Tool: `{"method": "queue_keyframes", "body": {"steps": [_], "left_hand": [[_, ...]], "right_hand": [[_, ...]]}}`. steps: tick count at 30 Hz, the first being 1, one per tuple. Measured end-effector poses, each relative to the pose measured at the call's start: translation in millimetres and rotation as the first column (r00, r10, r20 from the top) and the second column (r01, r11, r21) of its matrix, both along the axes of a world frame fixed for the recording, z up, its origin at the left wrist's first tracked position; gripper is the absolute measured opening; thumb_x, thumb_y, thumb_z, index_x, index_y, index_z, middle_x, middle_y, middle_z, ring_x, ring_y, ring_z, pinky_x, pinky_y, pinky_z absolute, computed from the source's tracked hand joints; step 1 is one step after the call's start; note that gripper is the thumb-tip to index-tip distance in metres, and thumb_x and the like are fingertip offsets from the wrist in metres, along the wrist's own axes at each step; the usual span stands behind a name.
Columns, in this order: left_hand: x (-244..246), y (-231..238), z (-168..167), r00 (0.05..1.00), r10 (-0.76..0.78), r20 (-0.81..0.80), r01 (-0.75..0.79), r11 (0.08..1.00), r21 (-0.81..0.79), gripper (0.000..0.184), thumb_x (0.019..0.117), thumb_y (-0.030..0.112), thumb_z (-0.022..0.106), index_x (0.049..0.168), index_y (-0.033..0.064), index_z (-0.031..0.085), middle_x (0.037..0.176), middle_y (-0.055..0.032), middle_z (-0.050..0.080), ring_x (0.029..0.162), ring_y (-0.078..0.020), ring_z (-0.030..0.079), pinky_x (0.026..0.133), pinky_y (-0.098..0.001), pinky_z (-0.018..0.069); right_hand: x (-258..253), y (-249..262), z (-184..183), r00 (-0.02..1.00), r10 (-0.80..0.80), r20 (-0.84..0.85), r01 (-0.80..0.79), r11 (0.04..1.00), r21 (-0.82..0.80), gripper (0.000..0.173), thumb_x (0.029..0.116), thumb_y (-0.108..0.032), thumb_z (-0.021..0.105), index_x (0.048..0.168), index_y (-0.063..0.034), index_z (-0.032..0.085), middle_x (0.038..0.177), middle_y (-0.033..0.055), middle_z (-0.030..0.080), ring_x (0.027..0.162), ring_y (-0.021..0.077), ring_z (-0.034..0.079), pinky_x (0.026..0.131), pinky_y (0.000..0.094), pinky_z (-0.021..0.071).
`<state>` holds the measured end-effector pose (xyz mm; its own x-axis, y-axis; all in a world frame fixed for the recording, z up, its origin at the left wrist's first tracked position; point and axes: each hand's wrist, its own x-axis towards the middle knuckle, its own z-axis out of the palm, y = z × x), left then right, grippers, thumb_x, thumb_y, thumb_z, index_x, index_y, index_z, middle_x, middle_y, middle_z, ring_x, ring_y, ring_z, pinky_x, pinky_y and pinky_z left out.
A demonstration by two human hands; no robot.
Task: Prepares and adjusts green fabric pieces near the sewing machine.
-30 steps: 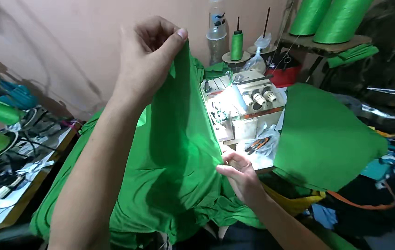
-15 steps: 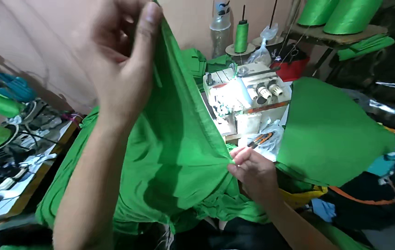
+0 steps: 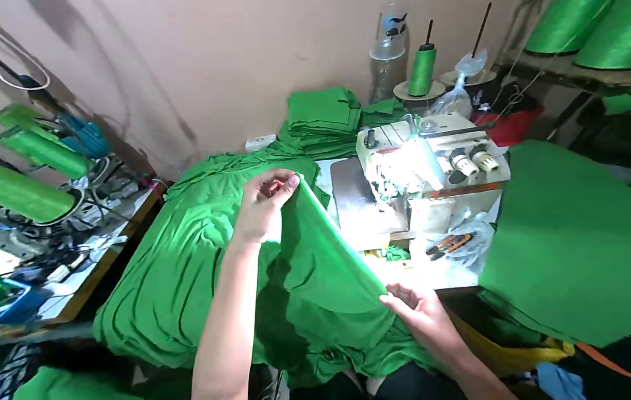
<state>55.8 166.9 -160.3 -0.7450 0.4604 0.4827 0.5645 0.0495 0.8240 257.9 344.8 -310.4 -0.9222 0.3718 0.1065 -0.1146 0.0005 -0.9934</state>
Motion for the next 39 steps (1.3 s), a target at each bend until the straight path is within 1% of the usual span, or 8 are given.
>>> {"method": "queue_keyframes", "body": {"steps": [11,14,19,23,27,30,34,39], "left_hand": [[5.2,7.2,2.4,1.000,0.005,0.025,-0.007,0.998,0.058,0.015,0.1020,0.007,0.055,0.101,0.0158,0.067,0.088,0.0134,0.066,0.077,0.0056,0.062,0.069,-0.0134,0.0530],[26.6,13.5,12.8,0.970,0.063,-0.235,-0.047,0.996,0.072,0.010,0.1028,0.011,0.056,0.105,0.0119,0.065,0.095,0.0142,0.065,0.085,0.0078,0.061,0.076,-0.0122,0.0519],[51.5,32.9,42.5,0.688,0.204,-0.696,-0.109,0.978,0.180,0.011,0.1029,0.017,0.060,0.103,0.0074,0.066,0.103,0.0062,0.064,0.098,0.0024,0.060,0.085,-0.0154,0.0498],[-7.4,83.6,-20.8,0.929,0.023,-0.369,-0.109,0.971,-0.214,0.016,0.0984,0.008,0.062,0.107,-0.0037,0.069,0.109,-0.0195,0.066,0.098,-0.0253,0.065,0.086,-0.0395,0.0547],[-29.8,102.1,-79.9,0.998,0.060,0.006,-0.052,0.913,-0.404,0.017,0.0964,0.005,0.064,0.111,-0.0034,0.067,0.102,-0.0168,0.069,0.092,-0.0243,0.068,0.085,-0.0433,0.0559],[-26.7,96.7,-96.5,0.998,0.056,0.012,-0.048,0.928,-0.370,0.014,0.0953,0.004,0.064,0.107,-0.0004,0.070,0.096,-0.0120,0.071,0.086,-0.0186,0.068,0.080,-0.0391,0.0572],[6.3,90.0,-54.3,0.994,-0.107,-0.030,0.103,0.986,-0.128,0.009,0.0891,-0.001,0.064,0.096,0.0009,0.070,0.088,0.0011,0.069,0.077,-0.0006,0.063,0.072,-0.0187,0.0549],[-17.8,104.8,-100.9,0.994,0.001,-0.110,-0.041,0.929,-0.367,0.017,0.0938,0.009,0.065,0.108,-0.0005,0.069,0.096,-0.0113,0.070,0.086,-0.0175,0.068,0.080,-0.0373,0.0576]], "right_hand": [[-6.7,-3.4,-9.7,0.974,-0.094,-0.207,0.123,0.984,0.132,0.013,0.0935,-0.015,0.064,0.083,-0.0076,0.068,0.069,-0.0117,0.062,0.062,-0.0113,0.055,0.060,0.0074,0.0474],[7.4,-2.9,1.2,0.937,-0.063,-0.343,0.168,0.944,0.286,0.021,0.0969,-0.019,0.063,0.085,-0.0041,0.070,0.074,-0.0044,0.066,0.070,-0.0088,0.059,0.066,0.0087,0.0499],[42.1,-12.0,33.6,0.878,0.102,-0.468,0.101,0.916,0.389,0.015,0.1036,-0.019,0.061,0.100,-0.0044,0.063,0.094,0.0046,0.064,0.094,0.0023,0.063,0.085,0.0143,0.0526],[18.6,-19.8,-13.8,0.988,-0.140,-0.064,0.138,0.989,-0.045,0.009,0.0915,-0.005,0.065,0.095,-0.0001,0.071,0.078,-0.0048,0.068,0.070,-0.0028,0.064,0.067,0.0156,0.0551],[36.8,-19.2,-27.5,0.980,-0.076,0.182,0.111,0.976,-0.189,0.011,0.0926,0.000,0.062,0.099,0.0057,0.068,0.087,0.0008,0.070,0.080,0.0003,0.066,0.078,0.0216,0.0565],[48.4,-19.9,-39.0,0.996,-0.089,-0.007,0.086,0.975,-0.206,0.008,0.0896,0.005,0.062,0.090,0.0050,0.070,0.104,0.0036,0.067,0.099,0.0012,0.064,0.088,0.0194,0.0558],[48.9,-12.3,-37.1,0.983,0.014,-0.184,-0.061,0.966,-0.251,0.018,0.0931,-0.001,0.063,0.100,-0.0142,0.073,0.098,-0.0129,0.072,0.094,-0.0038,0.066,0.086,0.0206,0.0569],[50.4,-11.2,-41.7,0.996,0.035,0.078,-0.014,0.967,-0.255,0.013,0.0898,0.006,0.059,0.099,0.0034,0.068,0.088,-0.0055,0.072,0.082,-0.0029,0.067,0.080,0.0206,0.0572]]}}
